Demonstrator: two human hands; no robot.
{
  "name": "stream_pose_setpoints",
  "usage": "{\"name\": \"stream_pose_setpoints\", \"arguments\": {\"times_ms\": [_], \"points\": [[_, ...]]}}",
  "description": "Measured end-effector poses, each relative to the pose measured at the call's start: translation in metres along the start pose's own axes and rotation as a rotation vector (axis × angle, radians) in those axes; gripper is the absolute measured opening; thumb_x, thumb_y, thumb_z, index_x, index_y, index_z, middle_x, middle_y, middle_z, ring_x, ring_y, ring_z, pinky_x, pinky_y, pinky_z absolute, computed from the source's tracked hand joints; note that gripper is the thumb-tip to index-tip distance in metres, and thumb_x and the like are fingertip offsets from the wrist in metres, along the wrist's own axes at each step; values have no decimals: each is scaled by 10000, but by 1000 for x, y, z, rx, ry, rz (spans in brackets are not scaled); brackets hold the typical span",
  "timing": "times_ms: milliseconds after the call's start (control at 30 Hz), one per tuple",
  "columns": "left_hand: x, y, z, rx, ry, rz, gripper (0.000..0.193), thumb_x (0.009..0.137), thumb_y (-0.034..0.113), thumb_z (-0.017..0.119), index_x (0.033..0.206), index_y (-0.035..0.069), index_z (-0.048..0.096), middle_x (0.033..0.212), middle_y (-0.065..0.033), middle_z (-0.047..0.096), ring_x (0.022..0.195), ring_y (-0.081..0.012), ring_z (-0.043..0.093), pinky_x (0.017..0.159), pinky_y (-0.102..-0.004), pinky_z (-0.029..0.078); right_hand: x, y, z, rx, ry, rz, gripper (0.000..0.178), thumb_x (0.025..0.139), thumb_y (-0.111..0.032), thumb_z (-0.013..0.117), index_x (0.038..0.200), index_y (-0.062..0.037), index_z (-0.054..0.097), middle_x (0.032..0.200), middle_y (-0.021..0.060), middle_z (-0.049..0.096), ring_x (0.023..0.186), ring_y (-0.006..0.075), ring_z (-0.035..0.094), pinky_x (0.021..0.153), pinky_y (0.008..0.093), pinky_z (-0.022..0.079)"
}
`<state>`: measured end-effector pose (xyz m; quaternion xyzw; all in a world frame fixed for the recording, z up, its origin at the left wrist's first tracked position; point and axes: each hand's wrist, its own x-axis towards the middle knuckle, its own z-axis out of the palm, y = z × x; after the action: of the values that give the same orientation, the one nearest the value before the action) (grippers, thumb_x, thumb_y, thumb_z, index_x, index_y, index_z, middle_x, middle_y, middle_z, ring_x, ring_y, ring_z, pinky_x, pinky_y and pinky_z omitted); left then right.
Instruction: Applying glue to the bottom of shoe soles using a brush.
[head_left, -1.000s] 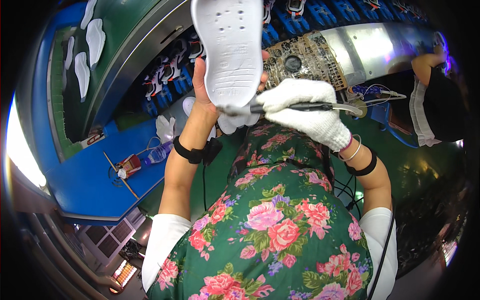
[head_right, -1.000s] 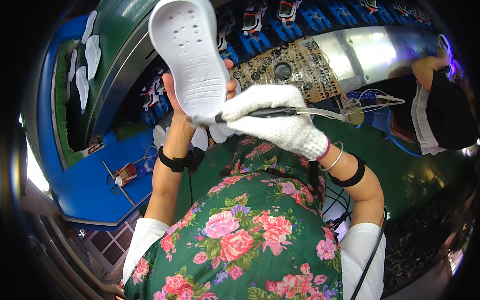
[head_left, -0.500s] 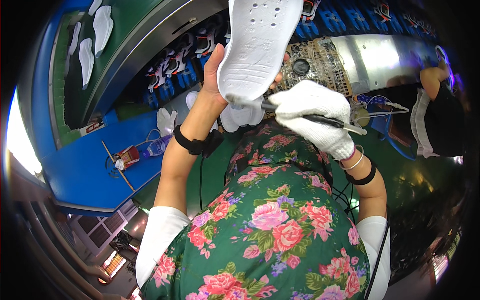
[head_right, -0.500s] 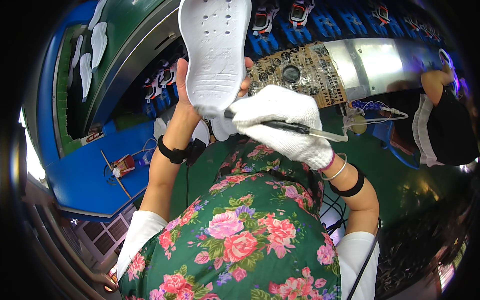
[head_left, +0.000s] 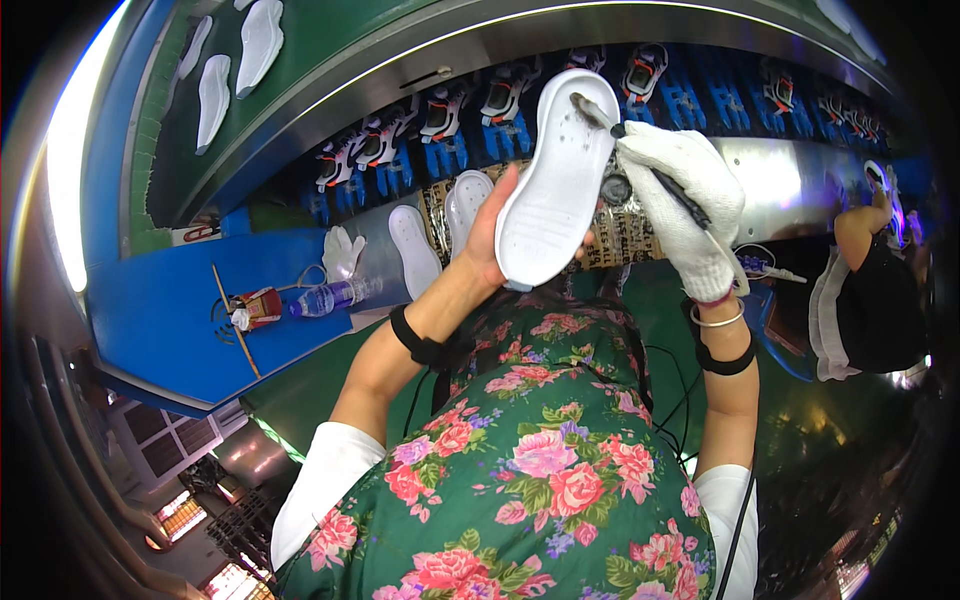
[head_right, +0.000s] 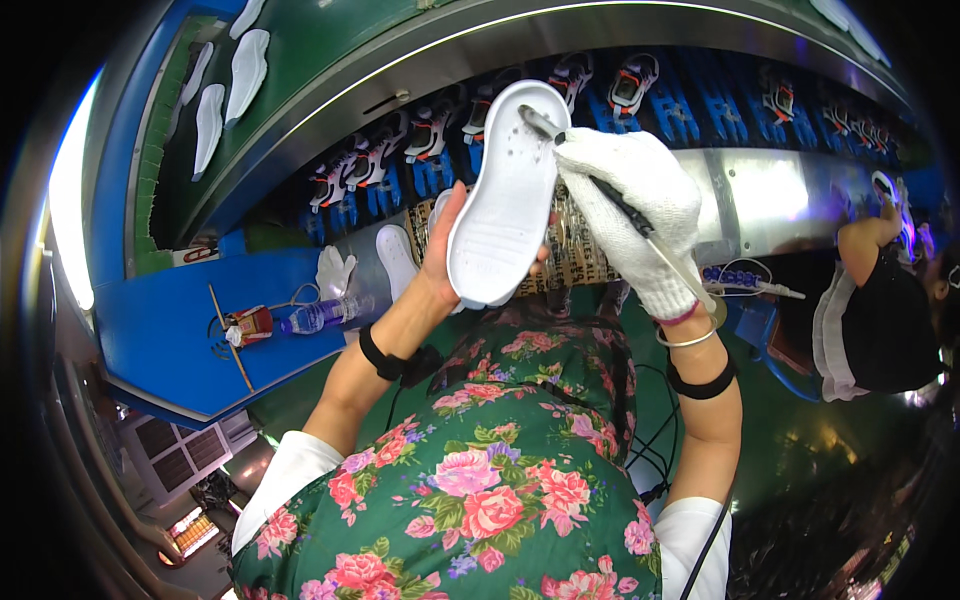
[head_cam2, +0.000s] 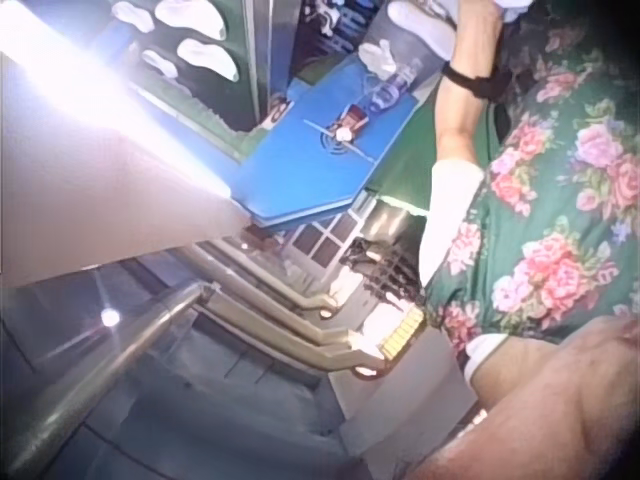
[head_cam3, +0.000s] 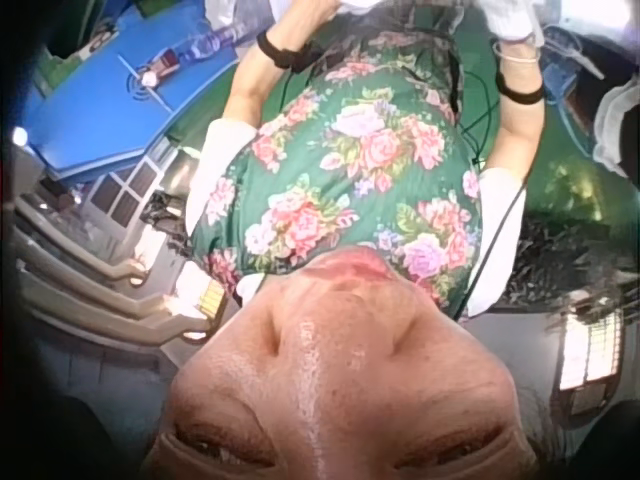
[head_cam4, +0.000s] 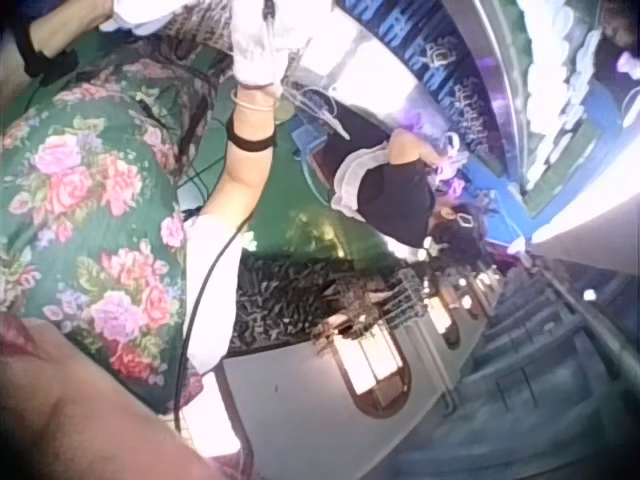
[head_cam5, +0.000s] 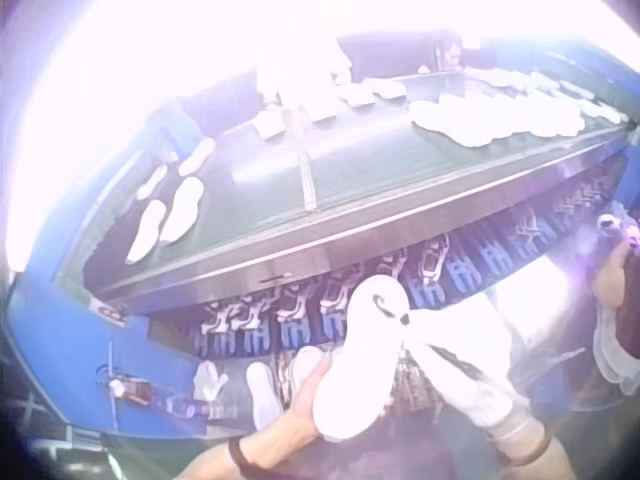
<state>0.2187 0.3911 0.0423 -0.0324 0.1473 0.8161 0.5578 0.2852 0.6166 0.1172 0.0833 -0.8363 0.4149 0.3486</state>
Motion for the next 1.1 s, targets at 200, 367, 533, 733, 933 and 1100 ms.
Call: {"name": "stream_pose_setpoints", "arguments": {"times_ms": [200,367,533,733,933,1100], "points": [[-32,17,16,85,89,196,855,943,671,476,1564,109,305,1418,-306,487,1172,-437,600,959,-557,536,-14,-32,3,621,-245,352,175,791,0,786,963,2,758,980,108,754,868,170,711,796,289,563],[-55,92,56,562,-267,409,1254,737,760,706,1571,-2,162,1483,-390,295,1160,-480,577,915,-522,569,-31,-15,-17,1008,94,759,189,812,76,680,990,33,729,1071,196,734,948,215,704,835,290,558],[-26,191,90,110,-357,511,1044,876,798,453,1564,42,240,1522,-367,245,1305,-533,417,1084,-541,453,-43,-3,2,1011,121,826,178,821,75,689,989,34,733,1064,189,735,843,176,694,759,271,555],[-3,225,80,-290,-210,700,1012,978,687,358,1567,-28,-48,1613,-298,105,1488,-467,189,1207,-564,268,-70,14,20,983,121,911,165,811,54,718,972,29,742,987,155,750,727,135,662,683,243,532],[36,178,91,404,127,852,660,1011,328,547,1488,-71,323,1462,-286,413,1335,-414,469,1104,-536,437,-89,25,5,1061,223,1030,179,824,55,702,1002,49,722,1012,175,743,703,143,659,677,255,546],[119,133,132,1476,373,897,583,911,311,696,1377,-2,537,1312,-193,576,1157,-284,613,1018,-417,501,-104,43,-6,1106,344,1042,220,837,53,695,1056,76,683,1072,203,719,683,147,651,647,216,537]]}}
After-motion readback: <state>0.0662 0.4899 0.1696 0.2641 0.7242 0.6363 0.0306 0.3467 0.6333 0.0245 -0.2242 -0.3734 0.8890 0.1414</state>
